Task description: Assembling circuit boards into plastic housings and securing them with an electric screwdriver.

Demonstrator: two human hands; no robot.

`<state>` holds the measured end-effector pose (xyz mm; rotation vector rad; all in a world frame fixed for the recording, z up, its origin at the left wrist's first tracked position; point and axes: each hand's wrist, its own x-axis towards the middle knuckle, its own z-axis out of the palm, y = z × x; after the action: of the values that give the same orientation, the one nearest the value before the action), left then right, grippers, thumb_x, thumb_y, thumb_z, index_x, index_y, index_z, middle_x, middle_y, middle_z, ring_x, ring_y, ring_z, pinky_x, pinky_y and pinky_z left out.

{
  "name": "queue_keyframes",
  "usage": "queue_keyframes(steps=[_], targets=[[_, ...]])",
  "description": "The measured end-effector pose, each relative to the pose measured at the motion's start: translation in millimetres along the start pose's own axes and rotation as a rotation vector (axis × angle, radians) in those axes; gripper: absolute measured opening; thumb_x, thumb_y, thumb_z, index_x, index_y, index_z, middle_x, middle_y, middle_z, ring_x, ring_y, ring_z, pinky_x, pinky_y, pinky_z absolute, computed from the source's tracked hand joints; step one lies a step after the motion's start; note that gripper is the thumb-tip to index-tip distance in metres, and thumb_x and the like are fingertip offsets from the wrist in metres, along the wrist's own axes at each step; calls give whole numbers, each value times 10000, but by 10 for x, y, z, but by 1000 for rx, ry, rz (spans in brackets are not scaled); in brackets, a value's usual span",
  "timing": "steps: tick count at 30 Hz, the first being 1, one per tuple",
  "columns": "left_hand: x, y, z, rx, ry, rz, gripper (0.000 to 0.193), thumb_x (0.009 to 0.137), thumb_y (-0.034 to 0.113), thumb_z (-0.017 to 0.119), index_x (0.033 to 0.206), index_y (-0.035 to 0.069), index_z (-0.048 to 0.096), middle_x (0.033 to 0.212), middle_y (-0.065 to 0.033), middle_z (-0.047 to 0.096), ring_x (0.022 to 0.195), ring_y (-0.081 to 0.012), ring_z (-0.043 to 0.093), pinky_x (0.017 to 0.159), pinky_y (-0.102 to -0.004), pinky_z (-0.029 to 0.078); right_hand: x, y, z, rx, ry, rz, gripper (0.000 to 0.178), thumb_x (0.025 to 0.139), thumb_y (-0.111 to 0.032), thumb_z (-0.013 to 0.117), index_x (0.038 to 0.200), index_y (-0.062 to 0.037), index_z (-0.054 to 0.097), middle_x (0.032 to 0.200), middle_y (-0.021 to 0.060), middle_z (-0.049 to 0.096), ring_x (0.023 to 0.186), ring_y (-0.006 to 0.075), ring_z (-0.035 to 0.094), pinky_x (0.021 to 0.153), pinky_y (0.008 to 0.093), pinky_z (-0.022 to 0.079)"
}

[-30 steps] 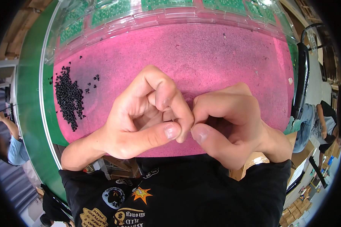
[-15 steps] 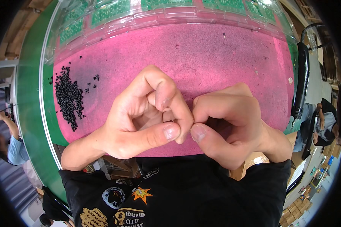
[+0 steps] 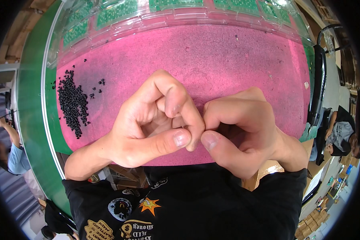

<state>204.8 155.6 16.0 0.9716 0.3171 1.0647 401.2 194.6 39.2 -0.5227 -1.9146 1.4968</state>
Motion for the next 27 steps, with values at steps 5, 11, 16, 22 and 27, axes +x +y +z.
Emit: queue_keyframes(steps=[5, 11, 16, 22, 27], targets=[[3, 33, -15, -50, 12, -55, 258, 911, -19, 550, 998, 71, 324, 885, -151, 575, 763, -129, 509, 705, -262, 432, 5, -12, 7, -19, 14, -2, 110, 746, -51, 589, 656, -6, 545, 524, 43, 505, 385, 123, 448, 383, 264, 315], [0, 17, -6, -61, 20, -62, 255, 916, 4, 557, 997, 72, 325, 886, -149, 572, 769, -127, 504, 712, -260, 424, 19, -38, 2, -17, 10, -7, 116, 742, -44, 605, 652, -14, 537, 519, 35, 504, 387, 109, 457, 377, 254, 310], [2, 10, -1, 8, 22, -28, 253, 908, -24, 552, 1001, 66, 335, 874, -148, 579, 763, -127, 515, 707, -259, 438, 12, -21, 5, -48, 20, -8, 116, 739, -42, 603, 649, -20, 533, 514, 30, 502, 383, 104, 455, 372, 250, 308], [6, -1, -7, 54, -1, 19, 268, 891, -68, 549, 1013, 57, 346, 861, -151, 594, 767, -127, 546, 712, -260, 463, 10, -17, 1, -88, 26, -20, 108, 728, -34, 594, 644, -20, 528, 511, 30, 491, 380, 108, 438, 373, 252, 304], [5, -2, 3, 31, 4, 9, 262, 897, -60, 550, 1012, 58, 346, 855, -154, 595, 765, -129, 545, 710, -264, 463, 11, -2, 3, -54, 23, -36, 99, 724, -30, 582, 643, -15, 527, 517, 37, 490, 388, 121, 439, 380, 261, 307]])
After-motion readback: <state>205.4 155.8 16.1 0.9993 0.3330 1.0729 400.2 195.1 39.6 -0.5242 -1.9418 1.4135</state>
